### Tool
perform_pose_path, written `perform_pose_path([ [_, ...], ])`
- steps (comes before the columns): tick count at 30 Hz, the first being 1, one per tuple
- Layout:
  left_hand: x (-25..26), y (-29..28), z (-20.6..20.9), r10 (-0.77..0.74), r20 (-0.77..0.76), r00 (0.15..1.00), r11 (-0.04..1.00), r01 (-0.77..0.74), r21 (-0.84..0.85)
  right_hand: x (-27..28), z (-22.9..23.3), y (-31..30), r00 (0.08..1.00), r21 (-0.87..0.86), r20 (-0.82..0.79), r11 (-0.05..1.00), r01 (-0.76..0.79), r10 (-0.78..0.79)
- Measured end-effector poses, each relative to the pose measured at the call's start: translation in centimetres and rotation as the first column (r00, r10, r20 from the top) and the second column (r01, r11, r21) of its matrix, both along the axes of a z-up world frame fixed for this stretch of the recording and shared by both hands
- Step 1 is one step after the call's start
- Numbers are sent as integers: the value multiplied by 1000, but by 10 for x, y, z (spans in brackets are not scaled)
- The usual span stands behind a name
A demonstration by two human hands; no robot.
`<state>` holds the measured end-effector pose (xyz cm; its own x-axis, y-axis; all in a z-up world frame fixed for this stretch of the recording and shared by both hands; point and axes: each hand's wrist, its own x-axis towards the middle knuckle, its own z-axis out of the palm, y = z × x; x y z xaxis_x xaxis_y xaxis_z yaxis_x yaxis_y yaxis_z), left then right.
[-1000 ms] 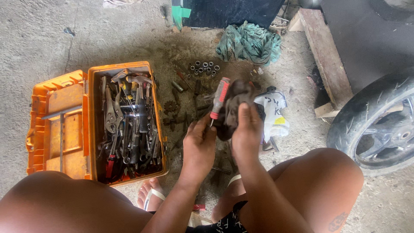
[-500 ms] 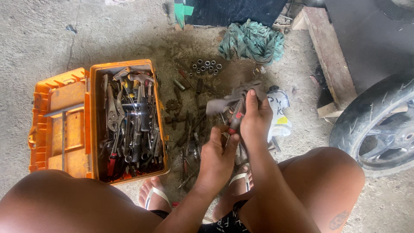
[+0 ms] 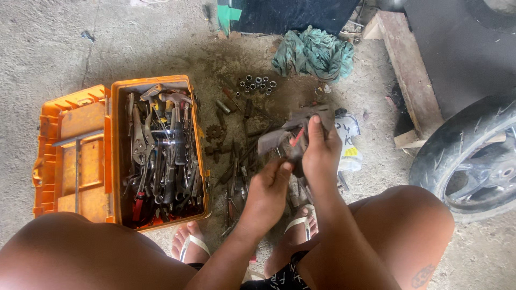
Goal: The person sits on the floor and wipes various metal tools with a rag. They pick up items like wrenches, sockets, and screwdrivers from the floor and an orange toolbox, clean them, and place them back into the toolbox.
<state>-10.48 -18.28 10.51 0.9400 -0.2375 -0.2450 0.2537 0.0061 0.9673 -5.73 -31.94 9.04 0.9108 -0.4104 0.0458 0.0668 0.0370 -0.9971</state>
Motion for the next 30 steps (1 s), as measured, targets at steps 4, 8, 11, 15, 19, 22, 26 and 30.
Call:
perform_pose_path([
  [4, 11, 10, -4, -40, -168, 985, 999, 45, 25, -18, -10, 19, 998, -364, 48, 931, -22, 43],
  [8, 2, 11, -10, -65, -79, 995, 993, 57, -102, -13, -7, 21, 991, -422, 130, 903, 74, -20],
  [11, 1, 8, -11, -91, -174, 981, 990, 70, -119, -3, 7, 5, 999, -151, -34, 987, -45, 41],
  [15, 7, 11, -13, -76, -231, 970, 995, 58, -82, -13, 5, 19, 998, -151, -58, 988, 8, -17],
  [19, 5, 14, -23, -2, -206, 978, 995, -19, -100, -28, -15, 40, 991, -390, 98, 920, -48, 93],
  [22, 2, 16, -30, -65, -104, 993, 991, 52, -122, -15, -13, 27, 997, -201, 15, 977, -71, 76],
  [26, 7, 21, -25, -139, -276, 951, 965, 68, -253, 13, 16, -9, 940, 268, -311, 936, 227, -139],
  [30, 20, 29, -13, 13, -207, 978, 999, -21, -37, -7, 21, 5, 957, 323, -288, 940, 113, -16],
])
